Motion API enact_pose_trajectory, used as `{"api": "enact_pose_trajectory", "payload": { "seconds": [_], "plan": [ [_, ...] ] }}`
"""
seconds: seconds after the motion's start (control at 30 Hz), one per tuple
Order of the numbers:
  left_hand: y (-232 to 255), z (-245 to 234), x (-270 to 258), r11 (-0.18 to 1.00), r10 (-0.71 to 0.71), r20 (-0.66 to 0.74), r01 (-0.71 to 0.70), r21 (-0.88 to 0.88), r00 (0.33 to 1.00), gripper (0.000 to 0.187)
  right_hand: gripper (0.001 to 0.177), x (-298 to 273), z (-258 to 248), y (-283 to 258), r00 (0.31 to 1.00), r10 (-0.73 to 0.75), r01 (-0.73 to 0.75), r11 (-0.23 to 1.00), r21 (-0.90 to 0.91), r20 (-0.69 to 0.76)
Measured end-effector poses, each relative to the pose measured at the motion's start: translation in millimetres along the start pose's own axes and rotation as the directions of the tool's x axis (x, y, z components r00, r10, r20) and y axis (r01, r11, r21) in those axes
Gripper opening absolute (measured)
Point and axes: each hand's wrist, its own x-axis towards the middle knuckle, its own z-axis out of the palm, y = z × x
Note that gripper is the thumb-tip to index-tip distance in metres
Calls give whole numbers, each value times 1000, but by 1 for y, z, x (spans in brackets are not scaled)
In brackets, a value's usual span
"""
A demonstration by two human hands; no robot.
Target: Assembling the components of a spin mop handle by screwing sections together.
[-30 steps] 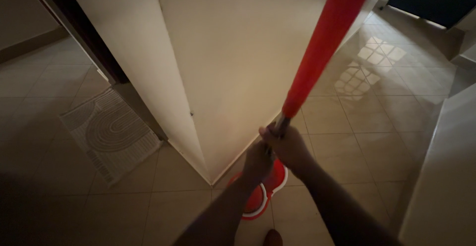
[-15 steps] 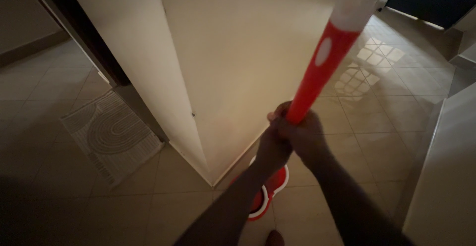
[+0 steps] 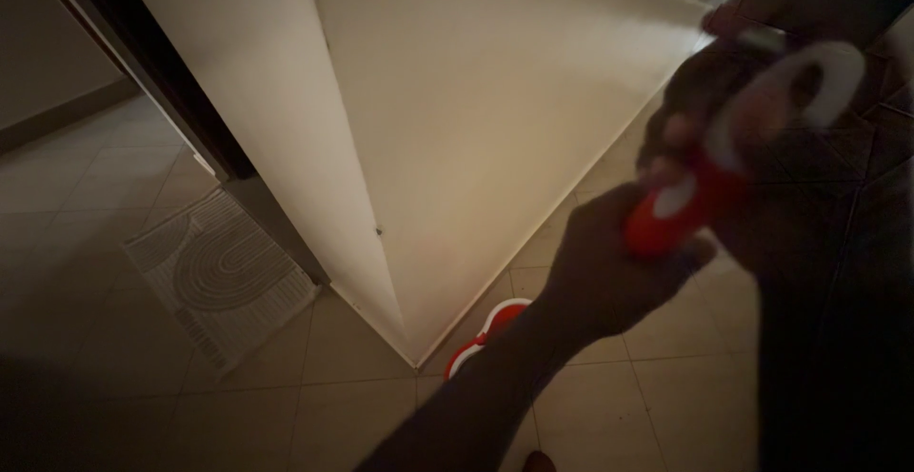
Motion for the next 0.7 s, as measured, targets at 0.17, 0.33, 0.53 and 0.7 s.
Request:
{"api": "enact_pose_trajectory", "payload": {
  "seconds": [0.17, 0.33, 0.53, 0.7],
  "plan": [
    [-36, -1, 8, 962, -192, 301, 240, -131, 934, 45, 14, 8, 0, -18, 990, -97, 96, 995, 20, 101],
    [-45, -13, 12, 962, -201, 304, 246, -118, 931, 37, 12, 6, 47, -17, 989, -142, 141, 990, 13, 40],
    [-71, -12, 4, 981, -104, 189, 132, -141, 977, 28, 13, 3, 69, 6, 959, -152, 116, 981, -155, -241],
    [-65, -30, -9, 971, -158, 134, 178, -160, 978, 27, 17, -3, 96, 23, 938, -201, 117, 950, -291, -281]
  ]
}}
